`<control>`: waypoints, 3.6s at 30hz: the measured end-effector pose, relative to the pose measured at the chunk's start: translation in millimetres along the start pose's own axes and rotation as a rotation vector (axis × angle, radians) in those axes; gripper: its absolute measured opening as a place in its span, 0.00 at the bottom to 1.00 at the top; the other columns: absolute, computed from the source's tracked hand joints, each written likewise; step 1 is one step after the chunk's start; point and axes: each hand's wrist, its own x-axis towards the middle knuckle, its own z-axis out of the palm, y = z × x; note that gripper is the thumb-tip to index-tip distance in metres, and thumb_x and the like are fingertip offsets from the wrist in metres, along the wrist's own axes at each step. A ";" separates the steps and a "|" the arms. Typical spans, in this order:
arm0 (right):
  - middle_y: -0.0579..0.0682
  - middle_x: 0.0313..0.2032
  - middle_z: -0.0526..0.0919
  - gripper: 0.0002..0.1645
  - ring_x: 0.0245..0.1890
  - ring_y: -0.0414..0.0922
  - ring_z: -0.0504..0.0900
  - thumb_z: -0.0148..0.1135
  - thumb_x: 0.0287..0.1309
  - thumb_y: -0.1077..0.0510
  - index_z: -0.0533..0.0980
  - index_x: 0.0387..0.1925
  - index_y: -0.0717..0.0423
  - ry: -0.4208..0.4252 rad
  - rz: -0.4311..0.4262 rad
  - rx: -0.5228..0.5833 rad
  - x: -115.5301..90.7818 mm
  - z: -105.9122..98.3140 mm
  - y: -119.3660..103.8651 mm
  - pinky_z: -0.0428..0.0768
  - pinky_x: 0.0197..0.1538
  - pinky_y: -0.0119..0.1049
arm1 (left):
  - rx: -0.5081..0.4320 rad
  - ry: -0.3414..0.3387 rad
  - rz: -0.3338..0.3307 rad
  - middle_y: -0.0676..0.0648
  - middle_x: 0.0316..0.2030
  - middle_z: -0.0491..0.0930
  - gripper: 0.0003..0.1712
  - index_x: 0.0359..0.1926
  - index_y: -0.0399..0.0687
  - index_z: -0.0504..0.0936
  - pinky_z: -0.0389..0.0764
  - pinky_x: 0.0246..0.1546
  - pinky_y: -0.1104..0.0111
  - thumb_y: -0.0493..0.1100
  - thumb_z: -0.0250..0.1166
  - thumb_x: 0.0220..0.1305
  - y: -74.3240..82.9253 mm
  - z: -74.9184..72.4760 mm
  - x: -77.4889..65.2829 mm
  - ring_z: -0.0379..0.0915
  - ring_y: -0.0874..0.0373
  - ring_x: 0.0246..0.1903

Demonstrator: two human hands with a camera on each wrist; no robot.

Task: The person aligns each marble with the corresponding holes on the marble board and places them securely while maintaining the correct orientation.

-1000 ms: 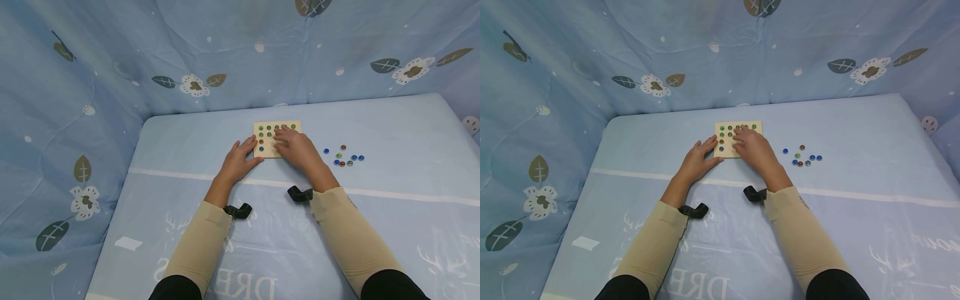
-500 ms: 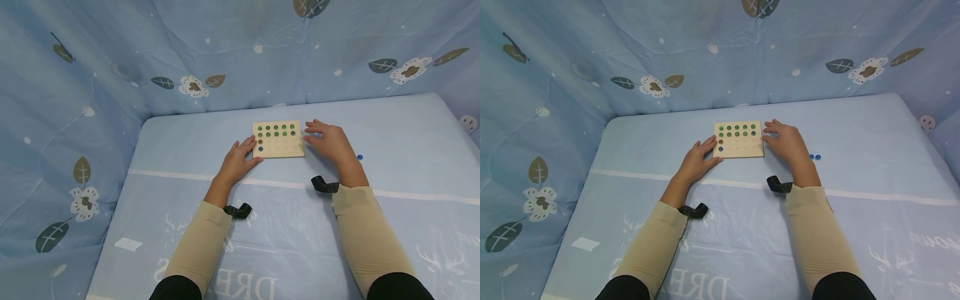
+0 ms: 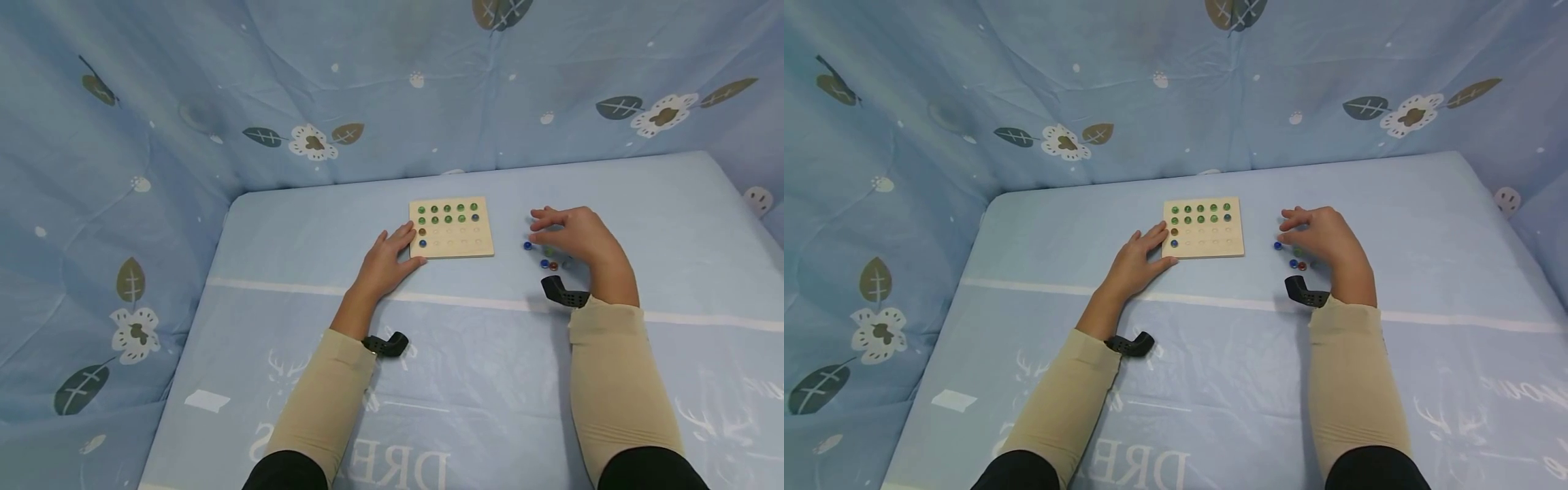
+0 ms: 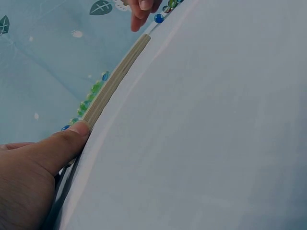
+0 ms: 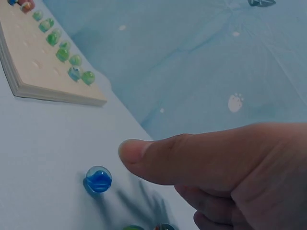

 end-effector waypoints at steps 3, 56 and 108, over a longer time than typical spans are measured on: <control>0.48 0.73 0.63 0.28 0.77 0.49 0.48 0.67 0.60 0.46 0.80 0.55 0.60 -0.021 -0.020 0.015 0.4 -0.2 3.1 0.50 0.76 0.59 | -0.005 -0.001 -0.006 0.61 0.76 0.53 0.43 0.74 0.56 0.61 0.43 0.79 0.63 0.61 0.65 0.63 0.3 0.0 -0.3 0.47 0.61 0.76; 0.51 0.72 0.64 0.24 0.77 0.51 0.52 0.64 0.62 0.52 0.80 0.56 0.59 0.182 -0.145 -0.071 25.1 41.9 -36.1 0.51 0.76 0.60 | -0.012 -0.014 -0.010 0.61 0.76 0.52 0.44 0.75 0.55 0.60 0.38 0.78 0.69 0.61 0.65 0.63 -2.3 -4.1 1.1 0.48 0.65 0.75; 0.53 0.72 0.64 0.23 0.77 0.53 0.51 0.60 0.67 0.59 0.76 0.62 0.59 0.138 -0.473 -0.296 39.8 116.1 -92.2 0.59 0.73 0.62 | 0.022 -0.003 0.026 0.59 0.75 0.54 0.43 0.74 0.54 0.61 0.40 0.79 0.66 0.62 0.64 0.64 3.5 0.3 -1.2 0.50 0.64 0.74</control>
